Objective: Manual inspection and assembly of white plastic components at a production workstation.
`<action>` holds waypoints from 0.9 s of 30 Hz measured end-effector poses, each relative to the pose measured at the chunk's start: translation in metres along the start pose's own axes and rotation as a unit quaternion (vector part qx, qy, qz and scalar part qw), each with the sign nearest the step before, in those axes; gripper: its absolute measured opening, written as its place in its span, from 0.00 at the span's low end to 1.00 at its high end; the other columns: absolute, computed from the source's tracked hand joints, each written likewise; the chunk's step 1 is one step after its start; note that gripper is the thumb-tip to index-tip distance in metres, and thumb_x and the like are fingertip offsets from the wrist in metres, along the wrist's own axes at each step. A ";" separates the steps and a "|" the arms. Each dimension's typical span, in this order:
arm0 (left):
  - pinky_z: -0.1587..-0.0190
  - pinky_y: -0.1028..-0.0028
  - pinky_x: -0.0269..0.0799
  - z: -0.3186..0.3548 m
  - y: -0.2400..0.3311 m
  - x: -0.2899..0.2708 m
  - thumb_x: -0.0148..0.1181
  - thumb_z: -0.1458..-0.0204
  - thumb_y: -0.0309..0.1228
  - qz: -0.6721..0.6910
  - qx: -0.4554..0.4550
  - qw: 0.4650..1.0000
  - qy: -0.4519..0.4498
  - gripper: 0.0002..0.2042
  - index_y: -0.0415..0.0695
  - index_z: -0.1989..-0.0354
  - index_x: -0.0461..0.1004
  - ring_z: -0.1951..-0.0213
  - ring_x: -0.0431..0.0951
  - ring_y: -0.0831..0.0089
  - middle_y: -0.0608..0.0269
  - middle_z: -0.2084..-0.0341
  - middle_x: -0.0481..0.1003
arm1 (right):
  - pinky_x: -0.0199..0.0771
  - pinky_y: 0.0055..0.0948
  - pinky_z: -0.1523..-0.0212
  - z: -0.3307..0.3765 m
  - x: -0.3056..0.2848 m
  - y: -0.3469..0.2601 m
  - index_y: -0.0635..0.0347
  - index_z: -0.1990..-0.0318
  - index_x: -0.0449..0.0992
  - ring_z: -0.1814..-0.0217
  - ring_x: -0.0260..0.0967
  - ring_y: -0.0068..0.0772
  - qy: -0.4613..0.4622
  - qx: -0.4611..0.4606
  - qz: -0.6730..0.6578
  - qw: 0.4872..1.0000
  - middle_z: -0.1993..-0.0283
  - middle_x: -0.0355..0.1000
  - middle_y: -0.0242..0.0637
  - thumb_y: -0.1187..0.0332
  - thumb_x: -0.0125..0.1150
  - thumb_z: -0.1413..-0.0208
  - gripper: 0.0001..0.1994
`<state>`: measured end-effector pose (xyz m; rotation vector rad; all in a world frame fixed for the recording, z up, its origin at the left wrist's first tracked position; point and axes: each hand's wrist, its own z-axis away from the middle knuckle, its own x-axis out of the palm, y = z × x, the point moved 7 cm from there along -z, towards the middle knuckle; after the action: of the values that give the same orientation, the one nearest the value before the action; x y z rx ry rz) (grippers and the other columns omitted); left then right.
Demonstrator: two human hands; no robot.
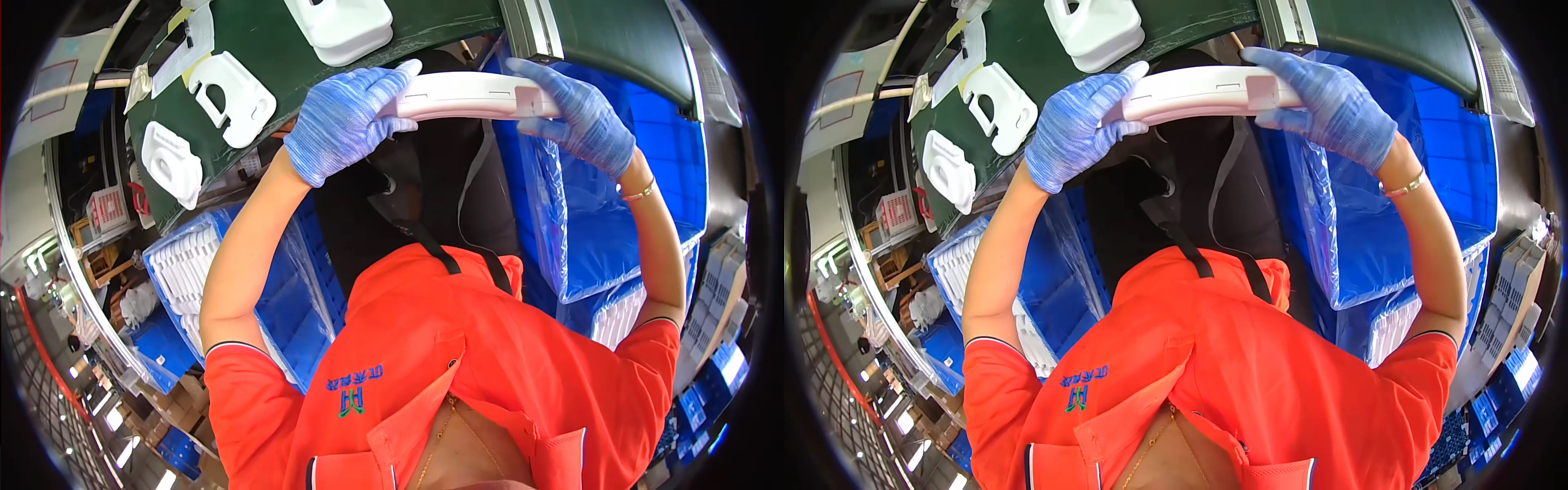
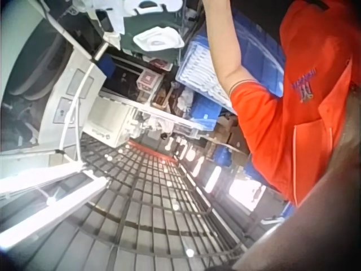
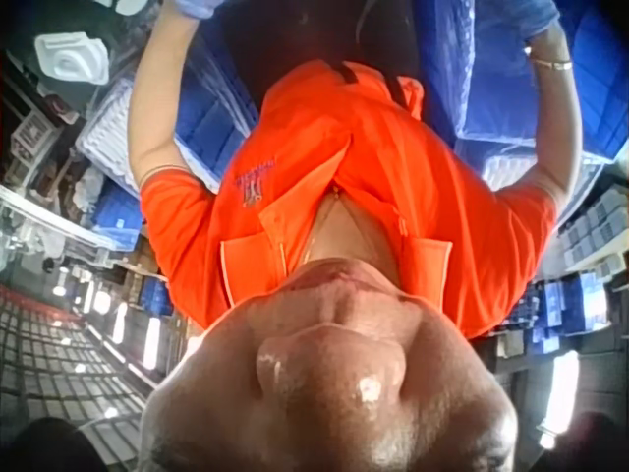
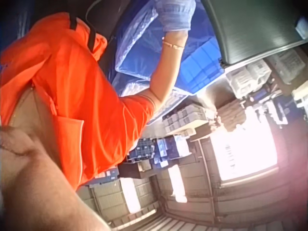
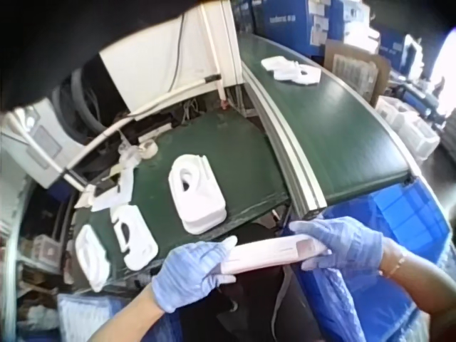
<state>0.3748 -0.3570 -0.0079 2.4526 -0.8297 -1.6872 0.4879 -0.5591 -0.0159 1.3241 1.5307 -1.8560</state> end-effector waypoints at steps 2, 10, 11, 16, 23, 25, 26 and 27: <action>0.63 0.68 0.73 -0.002 0.004 0.002 0.63 0.60 0.47 -0.012 0.039 0.999 0.002 0.29 0.46 0.48 0.71 0.67 0.77 0.58 0.57 0.66 0.77 | 0.71 0.33 0.52 -0.008 0.001 -0.010 0.54 0.41 0.63 0.54 0.72 0.46 0.021 -0.035 0.018 0.999 0.55 0.73 0.44 0.64 0.67 0.55 0.31; 0.58 0.69 0.74 0.012 -0.040 -0.001 0.67 0.63 0.49 0.041 -0.081 0.996 -0.006 0.33 0.40 0.50 0.71 0.62 0.78 0.58 0.52 0.63 0.77 | 0.71 0.31 0.51 -0.031 0.001 -0.001 0.59 0.49 0.71 0.55 0.73 0.37 0.065 -0.021 -0.074 0.995 0.54 0.73 0.41 0.60 0.69 0.57 0.27; 0.58 0.70 0.73 0.029 -0.058 0.005 0.67 0.63 0.50 0.122 -0.181 0.976 -0.023 0.33 0.39 0.51 0.71 0.62 0.78 0.60 0.51 0.64 0.77 | 0.70 0.30 0.51 -0.027 -0.001 0.006 0.61 0.49 0.70 0.54 0.72 0.33 0.120 -0.007 -0.125 0.985 0.54 0.74 0.40 0.57 0.67 0.55 0.26; 0.57 0.75 0.70 0.070 -0.041 0.007 0.67 0.58 0.47 0.281 -0.276 0.918 0.033 0.29 0.35 0.54 0.72 0.63 0.75 0.74 0.54 0.66 0.76 | 0.66 0.23 0.57 -0.016 0.032 0.027 0.63 0.57 0.72 0.61 0.64 0.21 0.380 0.094 -0.307 0.867 0.61 0.71 0.32 0.47 0.45 0.39 0.24; 0.41 0.73 0.57 0.112 0.015 0.006 0.64 0.59 0.56 0.549 -0.367 0.751 -0.013 0.46 0.33 0.39 0.55 0.42 0.62 0.69 0.55 0.45 0.64 | 0.66 0.18 0.67 -0.059 0.056 -0.006 0.62 0.74 0.77 0.73 0.66 0.19 0.342 0.146 -0.429 0.823 0.77 0.71 0.31 0.49 0.41 0.37 0.27; 0.42 0.73 0.58 0.105 0.021 0.004 0.66 0.59 0.53 0.541 -0.354 0.763 0.003 0.45 0.34 0.39 0.55 0.44 0.63 0.69 0.55 0.46 0.65 | 0.67 0.19 0.67 -0.071 0.069 -0.019 0.62 0.75 0.77 0.74 0.67 0.19 0.336 0.111 -0.454 0.818 0.77 0.72 0.32 0.50 0.42 0.37 0.26; 0.43 0.73 0.59 0.097 0.023 0.003 0.67 0.59 0.50 0.523 -0.344 0.779 -0.013 0.43 0.35 0.39 0.55 0.45 0.64 0.70 0.55 0.47 0.65 | 0.68 0.19 0.67 -0.076 0.072 -0.024 0.62 0.74 0.77 0.74 0.67 0.19 0.334 0.097 -0.465 0.814 0.77 0.72 0.33 0.50 0.43 0.38 0.25; 0.45 0.73 0.62 0.091 0.031 0.005 0.68 0.58 0.48 0.543 -0.367 0.755 -0.028 0.42 0.36 0.39 0.56 0.47 0.66 0.70 0.55 0.48 0.66 | 0.68 0.20 0.67 -0.080 0.075 -0.030 0.62 0.75 0.76 0.74 0.67 0.20 0.311 0.096 -0.471 0.820 0.77 0.72 0.33 0.50 0.43 0.38 0.26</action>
<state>0.2832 -0.3627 -0.0381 0.9939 -1.0055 -1.2040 0.4617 -0.4577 -0.0591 1.4850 2.7948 -2.2628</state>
